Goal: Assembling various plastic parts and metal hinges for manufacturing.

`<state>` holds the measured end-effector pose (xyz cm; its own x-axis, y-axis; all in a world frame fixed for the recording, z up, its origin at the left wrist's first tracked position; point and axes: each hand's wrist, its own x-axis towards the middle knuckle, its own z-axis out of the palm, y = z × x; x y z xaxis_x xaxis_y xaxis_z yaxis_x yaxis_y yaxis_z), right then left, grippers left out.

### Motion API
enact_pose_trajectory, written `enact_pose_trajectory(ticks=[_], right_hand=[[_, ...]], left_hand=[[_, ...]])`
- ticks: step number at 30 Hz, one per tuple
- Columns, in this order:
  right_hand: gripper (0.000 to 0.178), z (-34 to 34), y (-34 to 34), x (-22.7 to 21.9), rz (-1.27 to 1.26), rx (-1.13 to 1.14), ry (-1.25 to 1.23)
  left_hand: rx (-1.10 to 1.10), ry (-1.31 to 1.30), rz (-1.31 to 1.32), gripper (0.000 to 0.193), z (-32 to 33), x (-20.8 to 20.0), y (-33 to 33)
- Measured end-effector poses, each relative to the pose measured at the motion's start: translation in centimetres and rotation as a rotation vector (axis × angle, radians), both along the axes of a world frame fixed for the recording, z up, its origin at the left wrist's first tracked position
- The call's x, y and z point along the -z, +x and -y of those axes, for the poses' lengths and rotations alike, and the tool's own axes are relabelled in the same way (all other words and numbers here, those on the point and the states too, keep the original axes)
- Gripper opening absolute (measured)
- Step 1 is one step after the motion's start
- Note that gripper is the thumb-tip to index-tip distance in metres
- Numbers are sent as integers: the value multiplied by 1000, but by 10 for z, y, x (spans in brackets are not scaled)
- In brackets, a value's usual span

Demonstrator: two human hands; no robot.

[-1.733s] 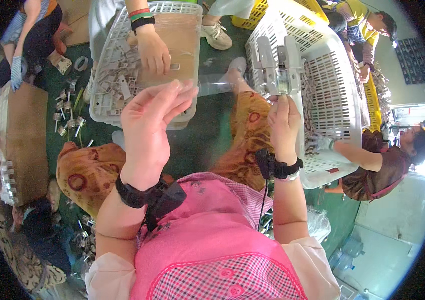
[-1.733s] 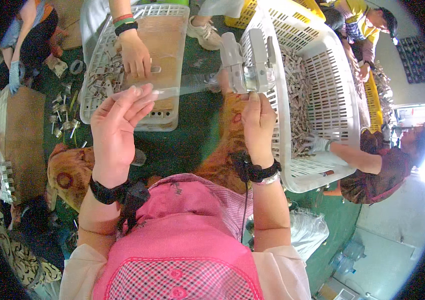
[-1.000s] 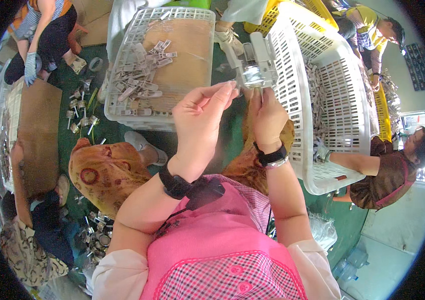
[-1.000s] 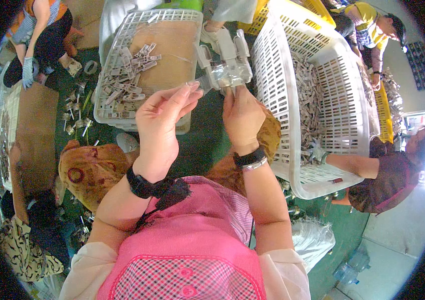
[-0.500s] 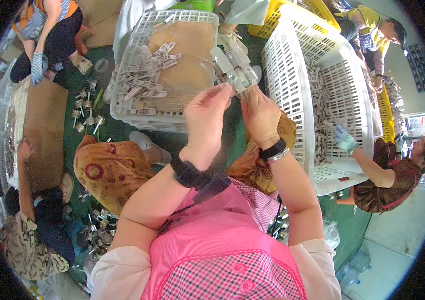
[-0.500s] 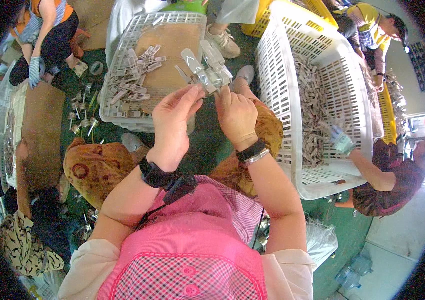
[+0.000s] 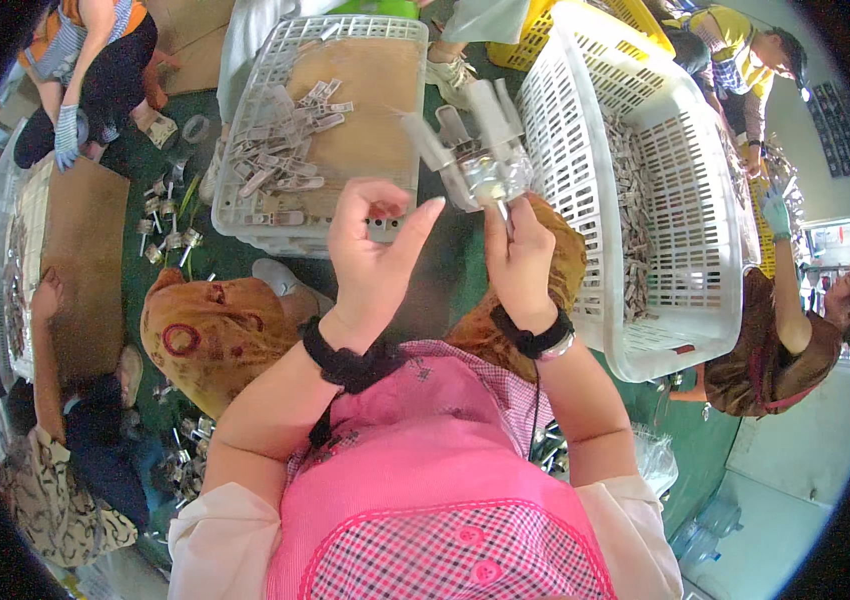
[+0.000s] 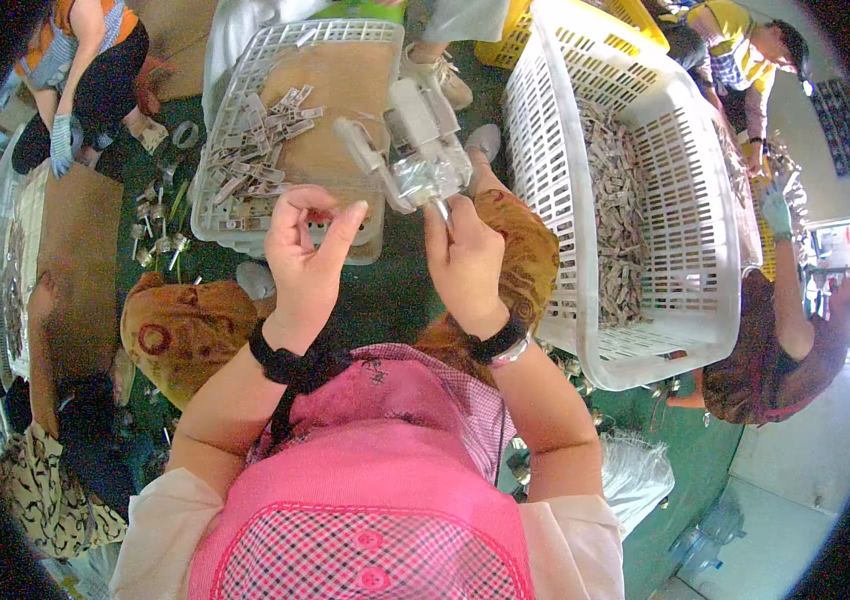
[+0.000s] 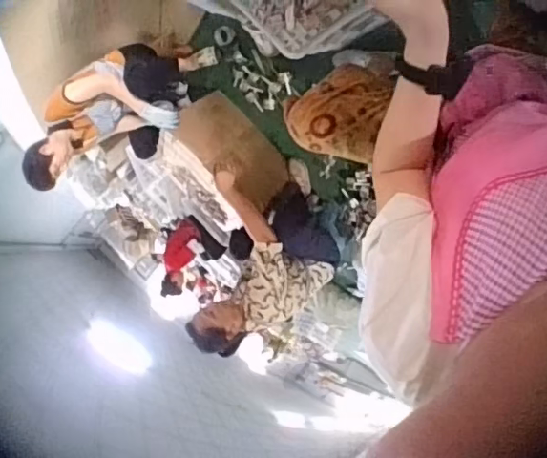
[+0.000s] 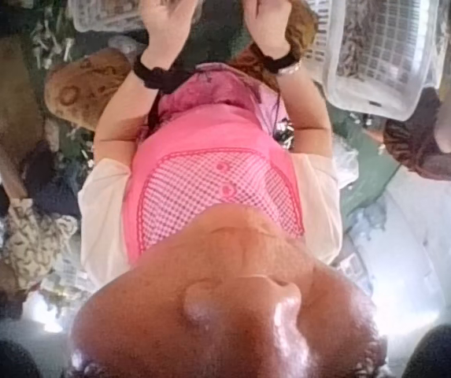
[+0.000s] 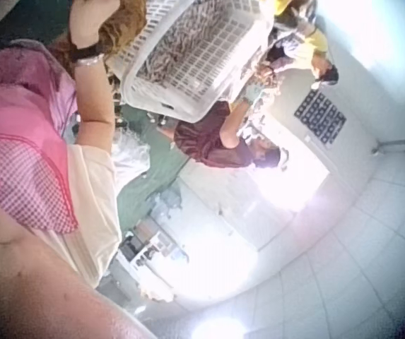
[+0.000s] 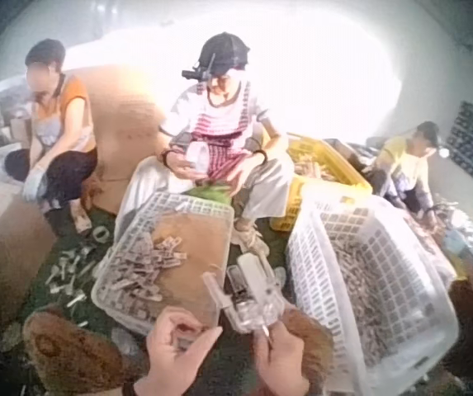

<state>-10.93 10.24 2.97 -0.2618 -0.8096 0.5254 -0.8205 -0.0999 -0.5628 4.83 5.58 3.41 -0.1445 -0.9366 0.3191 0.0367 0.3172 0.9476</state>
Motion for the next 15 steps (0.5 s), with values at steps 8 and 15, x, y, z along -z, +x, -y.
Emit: enact_pose_trajectory(ticks=[8,15], right_hand=[[18,-11,41,-17,421,-105,73],[35,-18,11,-39,697,-194,66]], left_hand=[[539,531,-706,58,4,-6,-13],[502,416,-581,59,18,9,-1]])
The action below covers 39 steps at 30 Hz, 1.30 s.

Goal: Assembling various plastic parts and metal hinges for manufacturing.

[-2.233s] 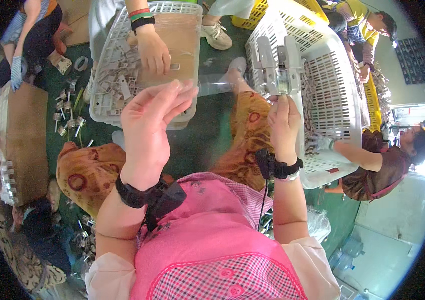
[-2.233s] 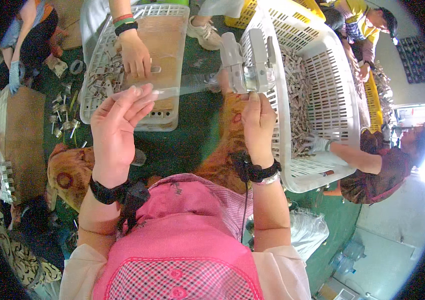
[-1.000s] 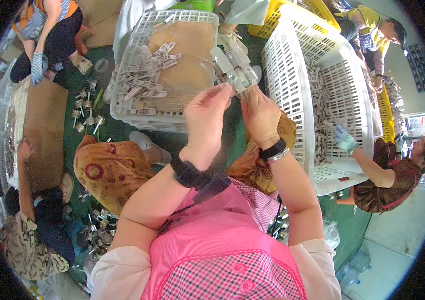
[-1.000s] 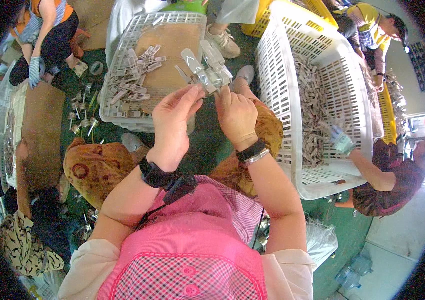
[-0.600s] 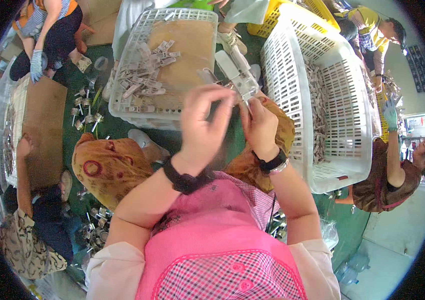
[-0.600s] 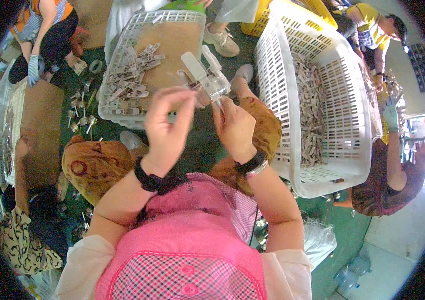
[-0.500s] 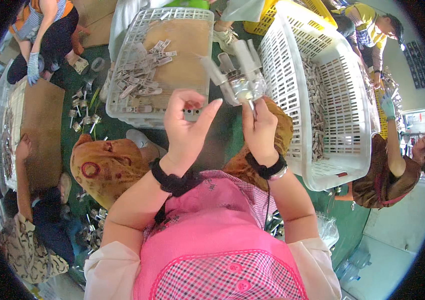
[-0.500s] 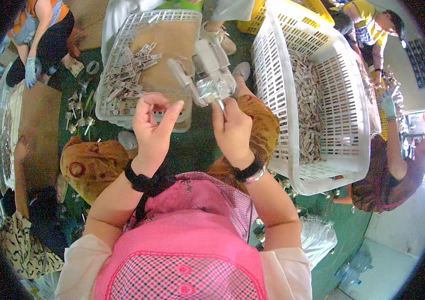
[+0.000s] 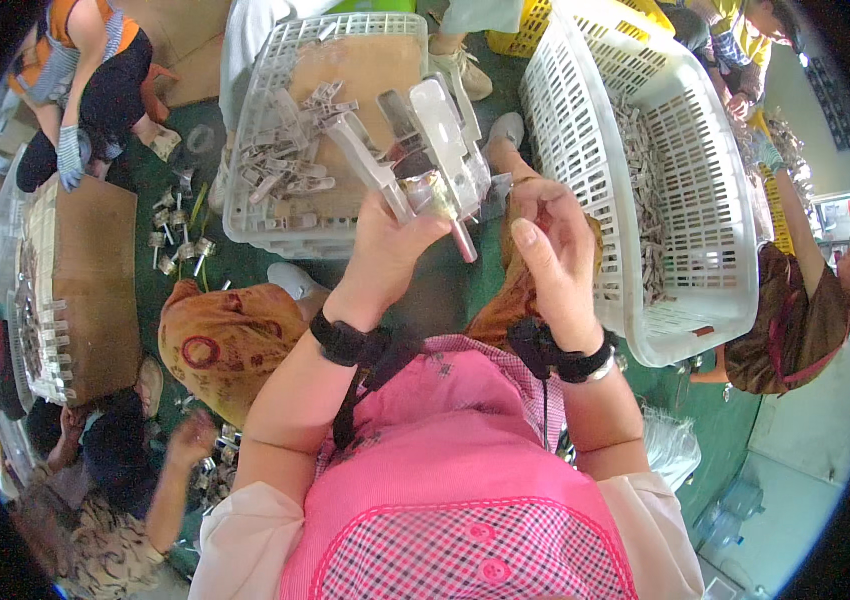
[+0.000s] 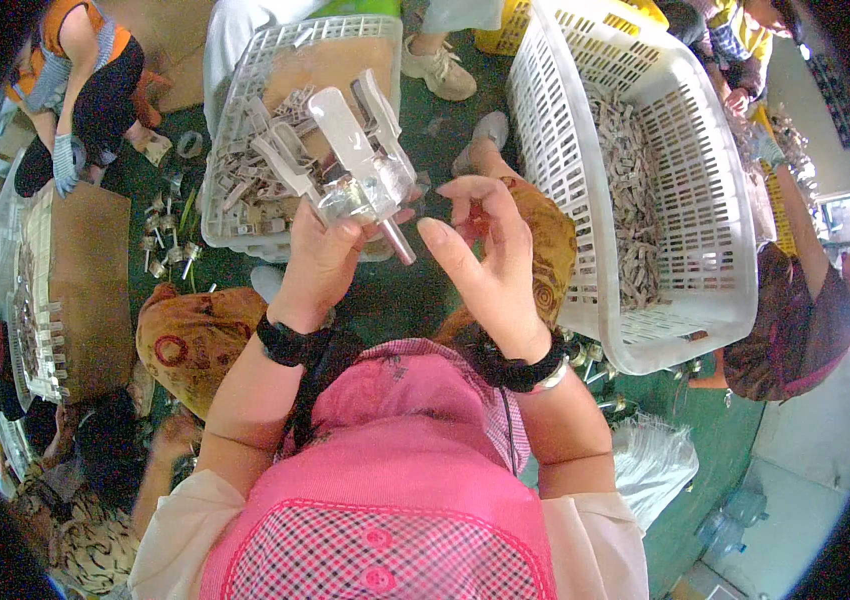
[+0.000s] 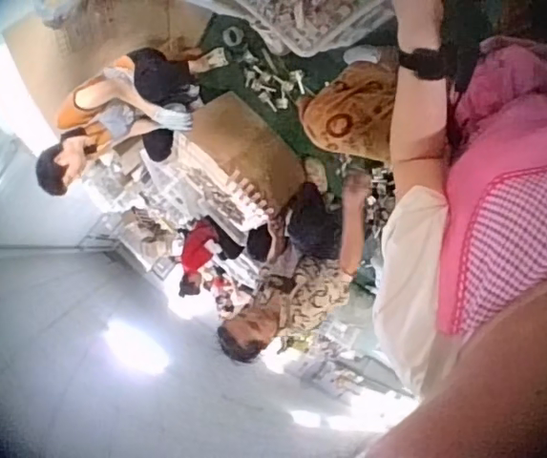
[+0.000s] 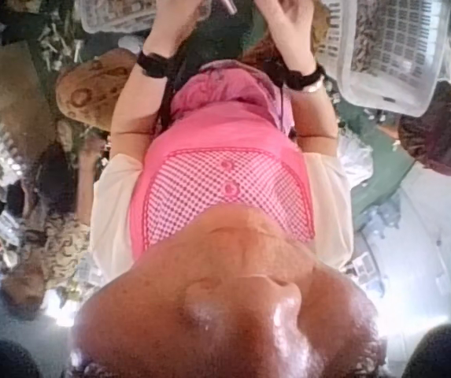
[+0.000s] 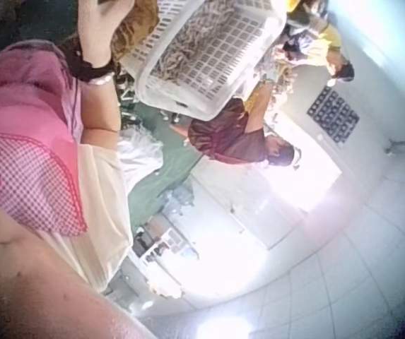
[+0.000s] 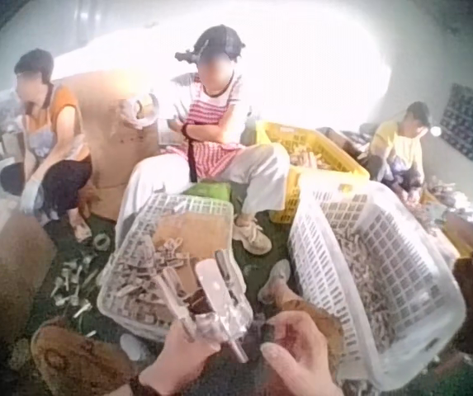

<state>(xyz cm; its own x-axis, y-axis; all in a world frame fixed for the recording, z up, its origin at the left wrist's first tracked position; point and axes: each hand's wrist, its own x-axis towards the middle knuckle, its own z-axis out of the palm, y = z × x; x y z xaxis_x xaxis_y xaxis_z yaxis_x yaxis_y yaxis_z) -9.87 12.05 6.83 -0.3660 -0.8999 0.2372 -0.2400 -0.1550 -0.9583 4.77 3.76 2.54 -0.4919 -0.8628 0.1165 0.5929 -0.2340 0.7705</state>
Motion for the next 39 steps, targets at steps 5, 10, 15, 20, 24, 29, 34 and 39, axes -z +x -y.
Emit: enact_pose_trajectory(ticks=[5,10,15,20,24,29,34,39], right_hand=[[9,9,12,-20,146,-28,38],[6,12,10,-7,-67,47,-180],[10,8,22,-21,-325,102,-245],[17,2,39,-38,-796,54,-464],[16,5,35,-32,-613,180,-336],[12,9,28,-19,-359,191,-253],[11,14,21,-12,-344,208,-264],[9,18,18,-2,-181,164,-254]], left_hand=[[65,-12,118,70,-4,-14,3],[-109,-50,150,72,-7,-15,1],[-74,99,85,57,-11,-6,-1],[-127,165,22,51,-8,5,-8],[-150,224,9,38,-11,1,-4],[-66,240,-15,15,-12,-5,-2],[-38,254,17,10,-19,-26,-2],[16,293,35,13,-22,-33,-3]])
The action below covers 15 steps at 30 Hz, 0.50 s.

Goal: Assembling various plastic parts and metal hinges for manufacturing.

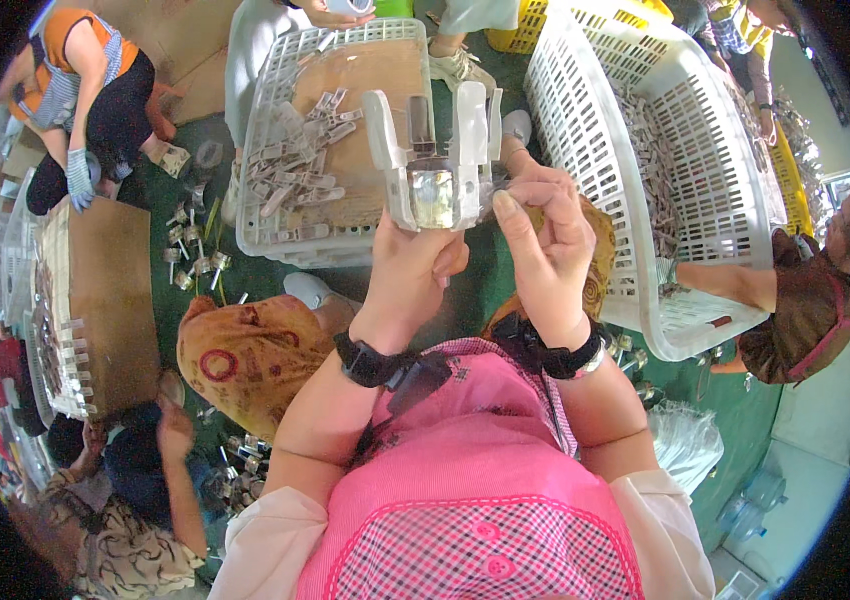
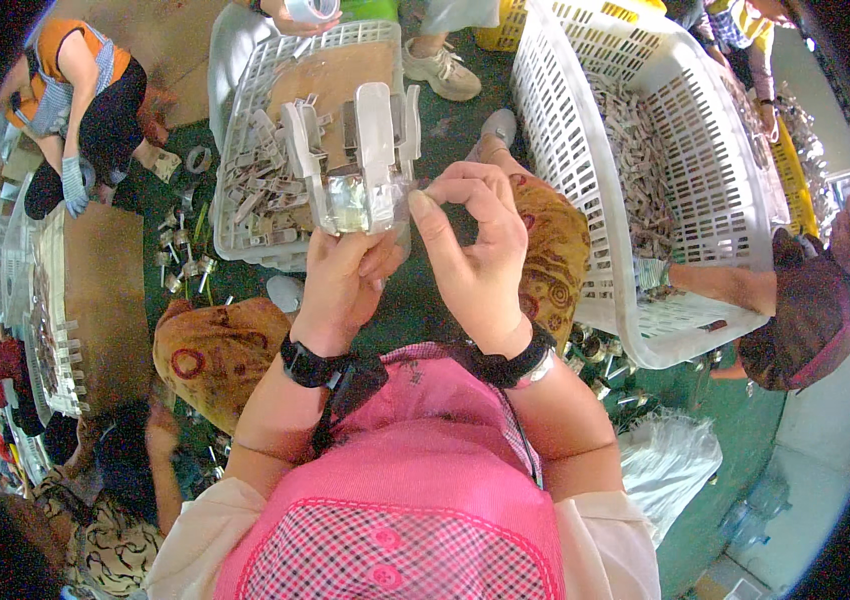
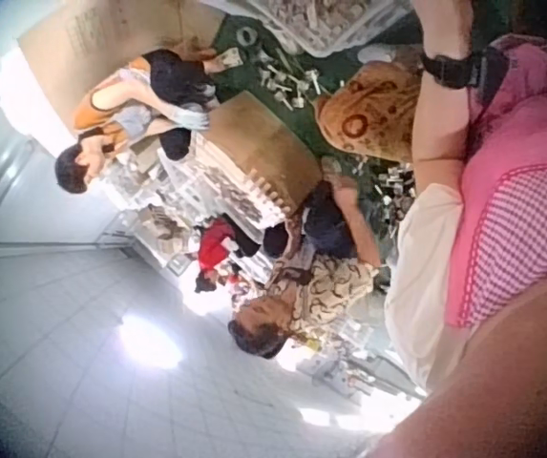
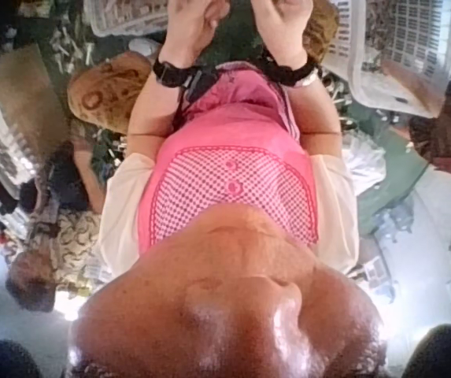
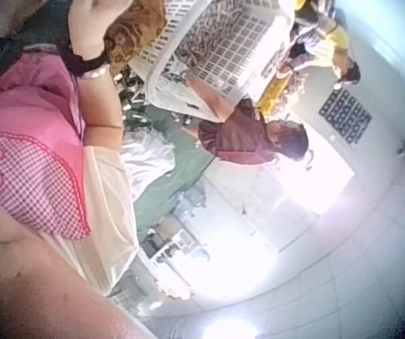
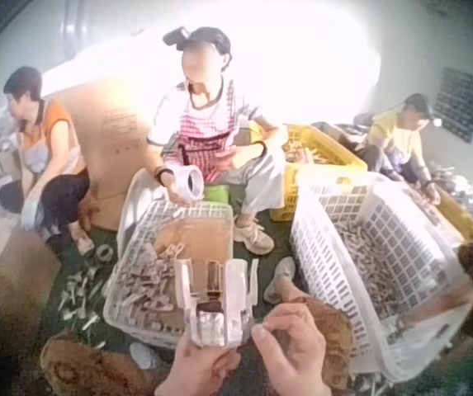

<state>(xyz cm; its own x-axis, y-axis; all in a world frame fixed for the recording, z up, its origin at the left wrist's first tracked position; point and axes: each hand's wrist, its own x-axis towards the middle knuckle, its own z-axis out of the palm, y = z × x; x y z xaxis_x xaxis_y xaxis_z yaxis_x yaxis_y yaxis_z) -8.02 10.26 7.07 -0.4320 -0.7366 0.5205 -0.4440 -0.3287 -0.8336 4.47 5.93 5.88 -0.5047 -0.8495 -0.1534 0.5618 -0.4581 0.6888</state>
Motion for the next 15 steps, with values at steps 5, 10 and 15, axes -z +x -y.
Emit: enact_pose_trajectory(ticks=[5,10,15], right_hand=[[13,2,2,9,277,-135,10],[34,0,0,11,648,-223,146],[51,-7,-5,17,1229,-792,279]], left_hand=[[63,-54,-98,25,3,10,4],[122,19,-100,26,2,11,9],[209,-63,102,50,3,8,16]])
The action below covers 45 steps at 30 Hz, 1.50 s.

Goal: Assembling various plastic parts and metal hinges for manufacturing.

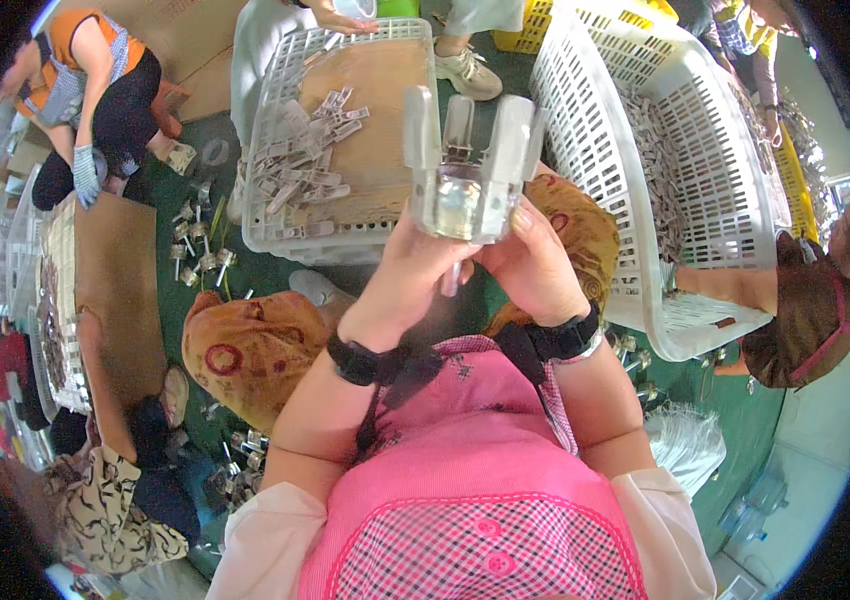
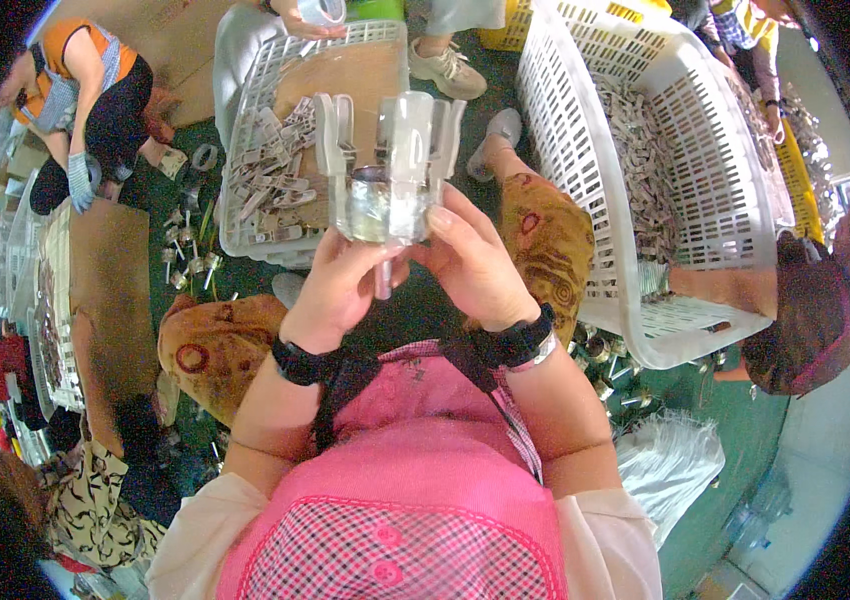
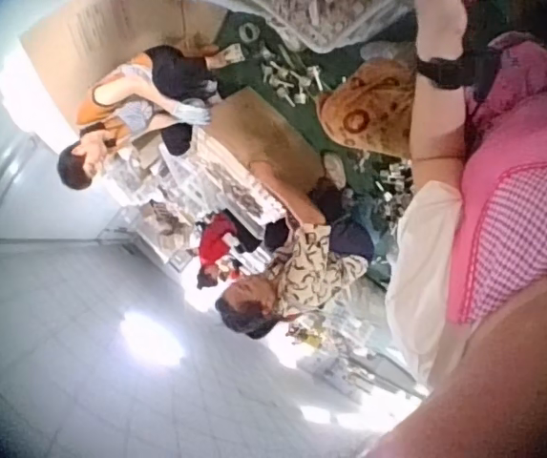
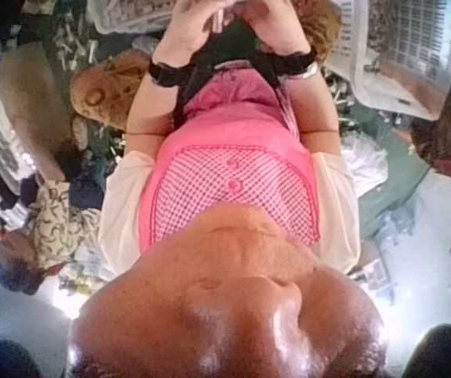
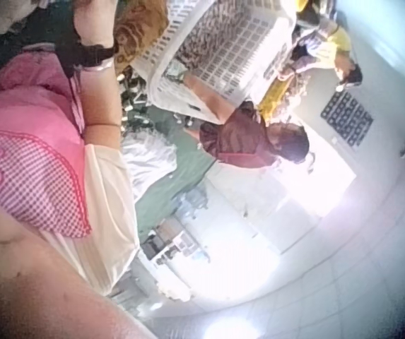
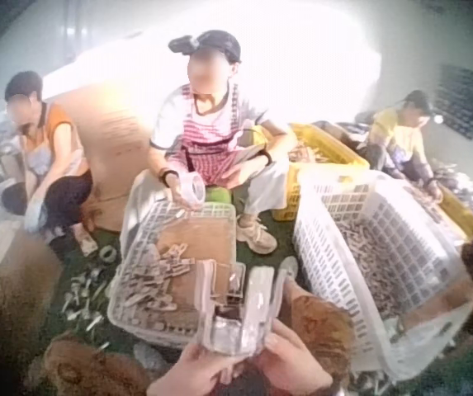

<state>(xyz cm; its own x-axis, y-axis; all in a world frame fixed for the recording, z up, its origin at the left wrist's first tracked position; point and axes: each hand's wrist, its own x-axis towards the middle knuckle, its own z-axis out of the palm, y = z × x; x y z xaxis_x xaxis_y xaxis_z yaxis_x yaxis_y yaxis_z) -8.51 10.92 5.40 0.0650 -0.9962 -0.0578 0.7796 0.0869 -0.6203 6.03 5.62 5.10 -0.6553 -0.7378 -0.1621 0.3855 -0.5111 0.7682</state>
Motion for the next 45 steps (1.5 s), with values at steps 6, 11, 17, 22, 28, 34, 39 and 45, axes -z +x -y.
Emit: enact_pose_trajectory(ticks=[6,11,17,22,28,34,39,45], right_hand=[[42,1,2,-1,-51,37,-94],[43,8,12,2,-368,302,-77],[74,10,2,5,-647,322,-293],[96,12,-10,3,-657,-33,-277],[100,1,-7,-6,-645,-102,-177],[89,2,-1,12,-1150,230,-402],[93,3,1,35,-1251,406,-428],[96,4,2,35,-958,224,-289]], left_hand=[[20,-228,-4,71,12,-23,25],[-50,-325,255,74,19,-19,26],[-62,-401,117,91,28,1,30],[239,-261,51,91,31,-1,27],[53,-934,149,104,32,9,22],[76,-844,107,94,30,0,17],[111,-1149,249,81,43,-1,11],[42,-1234,329,88,43,12,10]])
